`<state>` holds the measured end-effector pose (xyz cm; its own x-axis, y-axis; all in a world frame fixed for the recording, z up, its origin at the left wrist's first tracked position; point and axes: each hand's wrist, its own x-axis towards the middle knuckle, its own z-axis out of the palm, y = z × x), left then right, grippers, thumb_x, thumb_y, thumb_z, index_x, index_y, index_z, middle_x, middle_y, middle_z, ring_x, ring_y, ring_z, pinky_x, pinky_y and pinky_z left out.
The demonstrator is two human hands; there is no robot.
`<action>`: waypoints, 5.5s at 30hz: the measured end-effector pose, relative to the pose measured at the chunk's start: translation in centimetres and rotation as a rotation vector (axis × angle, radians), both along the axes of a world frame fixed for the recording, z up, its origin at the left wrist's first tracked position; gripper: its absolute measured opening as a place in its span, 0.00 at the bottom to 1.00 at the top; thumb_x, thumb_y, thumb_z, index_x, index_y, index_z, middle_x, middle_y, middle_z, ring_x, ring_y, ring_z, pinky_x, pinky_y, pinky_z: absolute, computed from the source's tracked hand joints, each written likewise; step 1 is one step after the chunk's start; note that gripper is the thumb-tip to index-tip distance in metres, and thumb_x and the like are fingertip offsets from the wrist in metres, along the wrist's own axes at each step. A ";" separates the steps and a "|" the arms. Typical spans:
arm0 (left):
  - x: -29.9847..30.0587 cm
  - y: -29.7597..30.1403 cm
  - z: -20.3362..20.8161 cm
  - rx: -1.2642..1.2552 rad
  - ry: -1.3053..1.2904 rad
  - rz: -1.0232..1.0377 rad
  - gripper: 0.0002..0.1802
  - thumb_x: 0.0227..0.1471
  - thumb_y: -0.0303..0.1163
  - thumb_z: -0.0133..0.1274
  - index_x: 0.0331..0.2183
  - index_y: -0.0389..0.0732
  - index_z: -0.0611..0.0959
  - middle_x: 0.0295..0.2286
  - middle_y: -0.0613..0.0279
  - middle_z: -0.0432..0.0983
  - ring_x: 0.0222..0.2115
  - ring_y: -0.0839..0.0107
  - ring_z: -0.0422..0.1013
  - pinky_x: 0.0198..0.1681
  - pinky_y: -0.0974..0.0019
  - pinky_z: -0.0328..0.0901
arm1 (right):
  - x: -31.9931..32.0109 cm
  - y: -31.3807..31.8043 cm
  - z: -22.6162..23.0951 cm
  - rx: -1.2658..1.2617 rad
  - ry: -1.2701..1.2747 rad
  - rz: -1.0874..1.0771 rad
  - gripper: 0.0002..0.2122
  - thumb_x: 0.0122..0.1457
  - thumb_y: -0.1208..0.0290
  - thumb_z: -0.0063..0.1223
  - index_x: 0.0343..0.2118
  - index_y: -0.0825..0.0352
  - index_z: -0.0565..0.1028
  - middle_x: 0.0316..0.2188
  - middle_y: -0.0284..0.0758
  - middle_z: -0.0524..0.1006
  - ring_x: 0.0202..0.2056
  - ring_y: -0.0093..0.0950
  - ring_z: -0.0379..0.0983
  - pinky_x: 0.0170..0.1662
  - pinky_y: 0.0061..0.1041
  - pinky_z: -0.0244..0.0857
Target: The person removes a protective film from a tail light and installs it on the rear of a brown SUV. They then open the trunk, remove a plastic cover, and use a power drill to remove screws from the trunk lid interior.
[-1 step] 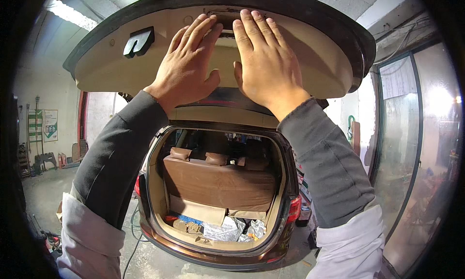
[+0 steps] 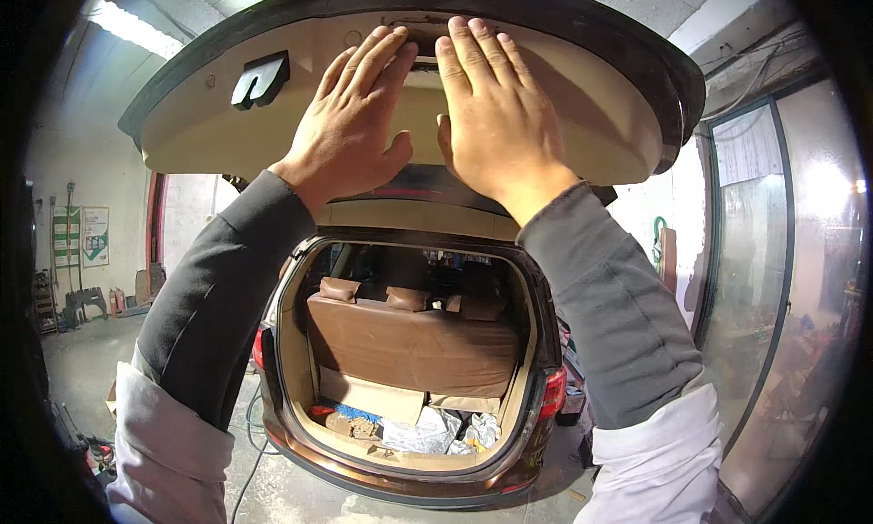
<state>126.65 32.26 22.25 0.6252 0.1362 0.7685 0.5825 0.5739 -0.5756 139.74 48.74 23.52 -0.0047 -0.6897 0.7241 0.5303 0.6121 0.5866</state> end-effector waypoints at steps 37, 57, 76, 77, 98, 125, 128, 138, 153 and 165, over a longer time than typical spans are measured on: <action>-2.6 -7.5 -10.4 -0.177 -0.199 -0.113 0.23 0.41 0.27 0.59 0.44 0.39 0.81 0.50 0.52 0.76 0.58 0.51 0.69 0.63 0.48 0.60 | -5.7 -4.0 0.4 -0.236 0.203 0.066 0.26 0.44 0.66 0.72 0.44 0.64 0.69 0.43 0.38 0.72 0.48 0.38 0.69 0.54 0.40 0.62; -2.8 -8.5 -12.5 -0.235 -0.267 -0.156 0.18 0.41 0.26 0.60 0.39 0.40 0.82 0.46 0.53 0.77 0.56 0.52 0.70 0.60 0.49 0.62 | -5.4 -3.6 0.9 -0.219 0.127 0.074 0.23 0.44 0.68 0.71 0.42 0.62 0.71 0.42 0.37 0.73 0.48 0.38 0.70 0.54 0.40 0.61; -1.9 -9.3 -12.8 -0.231 -0.274 -0.133 0.17 0.40 0.25 0.60 0.38 0.40 0.82 0.45 0.52 0.77 0.55 0.51 0.71 0.58 0.48 0.63 | -4.7 -4.0 0.6 -0.278 0.034 0.110 0.25 0.46 0.65 0.68 0.47 0.65 0.72 0.46 0.39 0.75 0.50 0.40 0.70 0.57 0.42 0.61; -2.0 -9.3 -12.9 -0.230 -0.277 -0.128 0.17 0.40 0.25 0.60 0.38 0.40 0.82 0.45 0.52 0.77 0.55 0.51 0.71 0.58 0.48 0.63 | -4.7 -4.0 0.7 -0.256 0.051 0.104 0.25 0.46 0.64 0.68 0.47 0.65 0.72 0.46 0.40 0.75 0.50 0.40 0.70 0.57 0.43 0.61; -0.3 -11.0 -14.7 -0.262 -0.296 -0.149 0.15 0.42 0.29 0.61 0.36 0.38 0.82 0.44 0.52 0.77 0.52 0.53 0.72 0.60 0.51 0.63 | -3.4 -5.2 -0.2 -0.312 0.003 0.055 0.28 0.50 0.62 0.69 0.52 0.69 0.73 0.49 0.42 0.75 0.56 0.40 0.68 0.64 0.43 0.58; 2.1 -17.0 -65.0 0.928 -2.534 -2.167 0.36 0.68 0.59 0.32 0.51 0.36 0.76 0.53 0.47 0.75 0.55 0.52 0.70 0.63 0.51 0.62 | -8.6 -18.2 -66.7 -0.947 -1.647 0.959 0.18 0.64 0.62 0.55 0.51 0.70 0.75 0.52 0.48 0.76 0.55 0.44 0.72 0.63 0.43 0.61; 1.0 -17.2 -67.4 1.193 -2.469 -2.252 0.28 0.66 0.56 0.39 0.45 0.39 0.77 0.45 0.57 0.76 0.49 0.58 0.72 0.60 0.55 0.62 | -11.0 -16.4 -71.0 -0.958 -1.706 0.933 0.16 0.64 0.62 0.55 0.48 0.69 0.75 0.51 0.46 0.76 0.55 0.45 0.71 0.63 0.43 0.61; -13.6 -15.4 -70.3 1.052 -2.590 -1.655 0.17 0.63 0.43 0.50 0.44 0.42 0.83 0.51 0.57 0.78 0.51 0.58 0.72 0.55 0.56 0.64 | -27.0 -6.9 -82.1 -1.381 -1.750 0.654 0.20 0.65 0.52 0.55 0.35 0.69 0.81 0.31 0.45 0.81 0.34 0.46 0.78 0.39 0.41 0.71; -40.7 -6.9 -72.9 1.082 -2.670 -1.417 0.15 0.65 0.39 0.49 0.45 0.40 0.82 0.46 0.55 0.79 0.39 0.61 0.75 0.45 0.59 0.68 | -53.3 8.7 -89.5 -2.040 -1.500 0.376 0.21 0.58 0.62 0.65 0.50 0.70 0.77 0.38 0.43 0.83 0.36 0.41 0.82 0.43 0.35 0.74; -69.5 -2.5 -76.4 0.591 -2.977 -1.311 0.12 0.65 0.31 0.49 0.45 0.37 0.81 0.42 0.55 0.79 0.36 0.65 0.77 0.41 0.62 0.71 | -75.1 13.1 -94.5 -2.200 -1.362 0.138 0.22 0.60 0.57 0.59 0.50 0.69 0.77 0.39 0.50 0.83 0.43 0.48 0.81 0.48 0.42 0.74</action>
